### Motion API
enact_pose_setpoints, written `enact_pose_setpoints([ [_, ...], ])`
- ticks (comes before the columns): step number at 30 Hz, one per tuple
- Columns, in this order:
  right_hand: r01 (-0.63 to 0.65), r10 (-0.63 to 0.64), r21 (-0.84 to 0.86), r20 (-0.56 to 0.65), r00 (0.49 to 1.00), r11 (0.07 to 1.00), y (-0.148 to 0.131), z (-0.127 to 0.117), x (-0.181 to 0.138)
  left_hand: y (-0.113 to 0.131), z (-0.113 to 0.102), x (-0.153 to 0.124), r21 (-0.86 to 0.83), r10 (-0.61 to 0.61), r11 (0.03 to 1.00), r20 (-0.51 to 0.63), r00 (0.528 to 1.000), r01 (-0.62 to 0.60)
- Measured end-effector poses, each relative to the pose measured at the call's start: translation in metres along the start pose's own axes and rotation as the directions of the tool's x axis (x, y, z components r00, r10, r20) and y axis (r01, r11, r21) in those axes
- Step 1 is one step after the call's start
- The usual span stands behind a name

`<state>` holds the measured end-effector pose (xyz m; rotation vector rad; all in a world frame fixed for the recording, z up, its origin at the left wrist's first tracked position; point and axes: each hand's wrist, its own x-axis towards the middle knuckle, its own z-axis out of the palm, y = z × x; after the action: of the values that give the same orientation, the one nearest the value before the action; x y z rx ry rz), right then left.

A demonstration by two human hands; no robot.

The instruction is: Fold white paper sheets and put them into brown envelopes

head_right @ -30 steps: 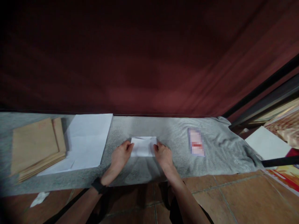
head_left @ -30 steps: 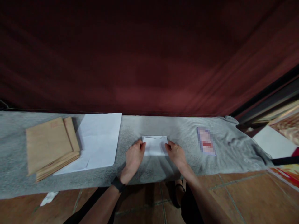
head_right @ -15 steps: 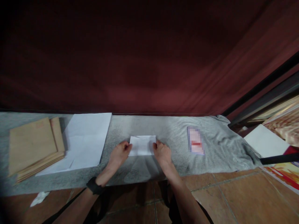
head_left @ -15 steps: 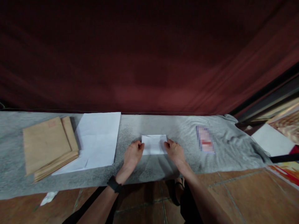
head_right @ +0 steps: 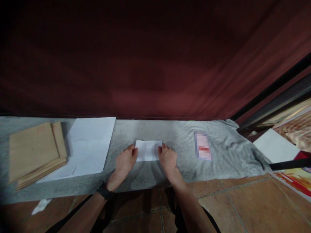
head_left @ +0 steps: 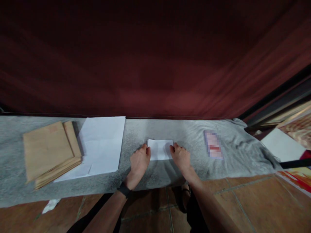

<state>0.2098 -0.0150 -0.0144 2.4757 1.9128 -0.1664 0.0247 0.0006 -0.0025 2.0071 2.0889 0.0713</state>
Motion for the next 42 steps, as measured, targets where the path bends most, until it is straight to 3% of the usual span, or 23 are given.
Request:
enact_pose_setpoints([
  [3,-0.015,0.015,0.010,-0.036,0.999,1.000,0.001,0.002,0.000,0.002,0.000,-0.001,0.022,0.005,1.000,-0.017,1.000,-0.005],
  [6,0.029,-0.022,0.039,-0.172,0.985,0.999,0.001,0.003,0.001,0.002,0.002,-0.002,0.033,0.022,0.999,-0.024,0.999,-0.021],
  [9,0.236,-0.188,0.108,-0.335,0.923,0.966,-0.005,0.008,0.002,0.002,0.005,-0.003,0.040,0.046,0.998,-0.058,0.997,-0.044],
  [12,0.454,-0.351,0.207,-0.394,0.849,0.867,-0.018,0.020,0.000,0.002,0.007,-0.004,0.041,0.067,0.997,-0.076,0.995,-0.064],
  [18,0.529,-0.467,0.143,-0.319,0.825,0.837,-0.034,0.046,-0.010,0.000,0.012,-0.004,0.040,0.095,0.995,-0.066,0.993,-0.093],
  [25,0.519,-0.484,0.058,-0.285,0.827,0.853,-0.033,0.050,-0.011,0.005,0.015,-0.010,0.106,0.177,0.981,-0.155,0.972,-0.162],
  [27,0.520,-0.496,0.030,-0.259,0.829,0.853,-0.032,0.049,-0.011,0.009,0.019,-0.012,0.136,0.282,0.956,-0.190,0.940,-0.259],
  [30,0.538,-0.529,-0.023,-0.216,0.820,0.843,-0.031,0.049,-0.012,0.010,0.031,-0.011,0.117,0.520,0.854,-0.177,0.836,-0.506],
  [32,0.544,-0.542,-0.050,-0.200,0.816,0.837,-0.031,0.049,-0.013,0.007,0.039,-0.008,0.068,0.600,0.799,-0.175,0.781,-0.598],
  [36,0.549,-0.547,-0.046,-0.198,0.813,0.834,-0.029,0.049,-0.013,-0.006,0.048,-0.001,0.004,0.589,0.800,-0.196,0.784,-0.600],
  [42,0.558,-0.545,-0.007,-0.222,0.808,0.830,-0.021,0.049,-0.012,-0.013,0.050,0.000,0.061,0.547,0.836,-0.177,0.818,-0.545],
])
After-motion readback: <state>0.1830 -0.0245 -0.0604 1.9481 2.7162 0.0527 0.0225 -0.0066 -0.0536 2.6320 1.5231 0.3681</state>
